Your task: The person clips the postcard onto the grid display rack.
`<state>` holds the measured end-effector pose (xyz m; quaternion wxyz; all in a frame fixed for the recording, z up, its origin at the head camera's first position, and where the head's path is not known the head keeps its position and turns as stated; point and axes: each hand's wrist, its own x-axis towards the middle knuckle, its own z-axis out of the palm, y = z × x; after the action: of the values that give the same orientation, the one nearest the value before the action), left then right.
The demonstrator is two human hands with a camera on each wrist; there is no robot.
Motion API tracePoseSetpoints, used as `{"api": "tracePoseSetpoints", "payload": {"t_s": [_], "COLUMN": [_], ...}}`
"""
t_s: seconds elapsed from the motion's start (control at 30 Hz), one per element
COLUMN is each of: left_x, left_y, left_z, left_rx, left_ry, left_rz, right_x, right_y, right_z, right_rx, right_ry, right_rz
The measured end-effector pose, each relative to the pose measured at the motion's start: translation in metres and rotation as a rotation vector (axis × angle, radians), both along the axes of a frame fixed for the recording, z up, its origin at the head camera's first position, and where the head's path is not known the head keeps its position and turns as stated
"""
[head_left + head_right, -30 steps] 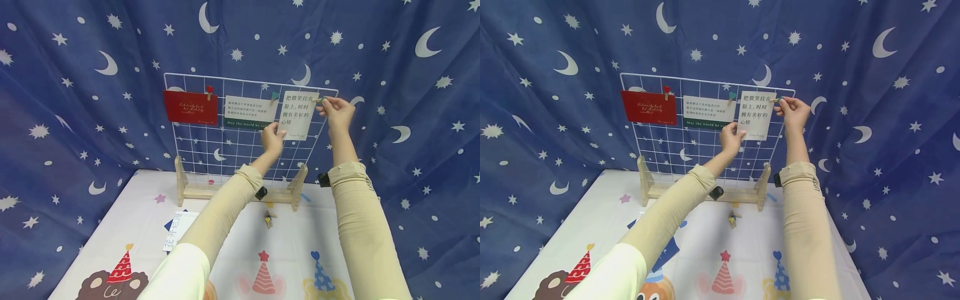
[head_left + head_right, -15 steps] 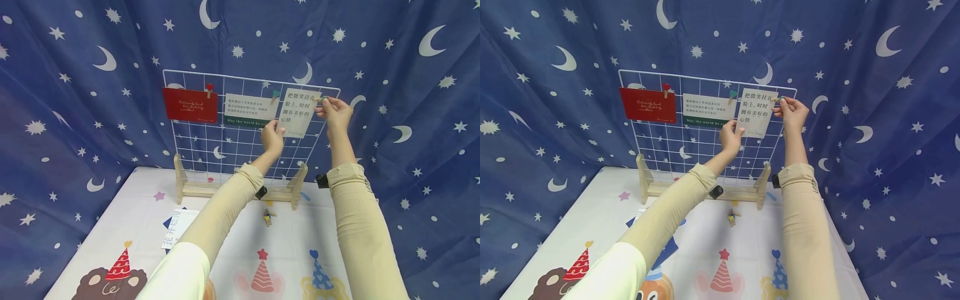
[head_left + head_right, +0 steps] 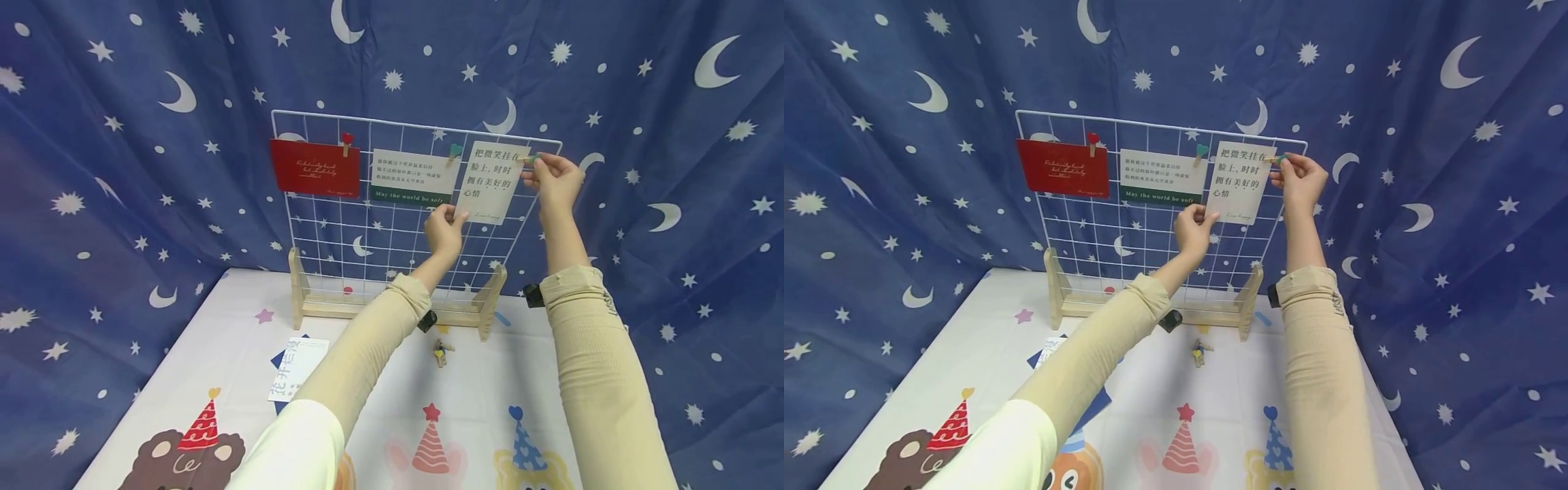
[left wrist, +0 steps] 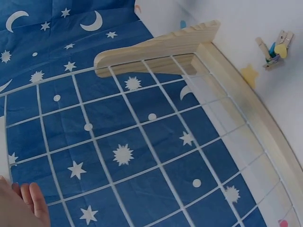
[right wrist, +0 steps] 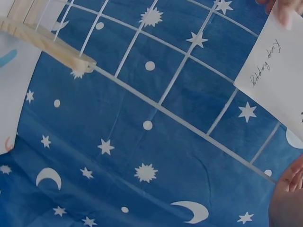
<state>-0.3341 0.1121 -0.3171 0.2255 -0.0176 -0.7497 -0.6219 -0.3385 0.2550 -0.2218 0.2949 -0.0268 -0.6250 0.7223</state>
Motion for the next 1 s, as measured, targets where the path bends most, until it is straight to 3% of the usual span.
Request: {"api": "tracePoseSetpoints", "payload": {"t_s": [0.27, 0.63, 1.0], "left_x": [0.002, 0.004, 0.006], "left_y": [-0.003, -0.013, -0.02], "left_z": [-0.011, -0.017, -0.023], "left_rx": [-0.007, 0.04, 0.015], "left_ry": [-0.039, -0.04, -0.077], "left_rz": [0.018, -0.008, 0.009], "right_x": [0.002, 0.007, 0.015], "right_y": [0.006, 0.008, 0.014], "right_z": [0.003, 0.011, 0.009], "right_rx": [0.071, 0.021, 0.0], "right_ry": [-0.029, 0.022, -0.003], "right_rz": [-0.073, -0.065, -0.094]}}
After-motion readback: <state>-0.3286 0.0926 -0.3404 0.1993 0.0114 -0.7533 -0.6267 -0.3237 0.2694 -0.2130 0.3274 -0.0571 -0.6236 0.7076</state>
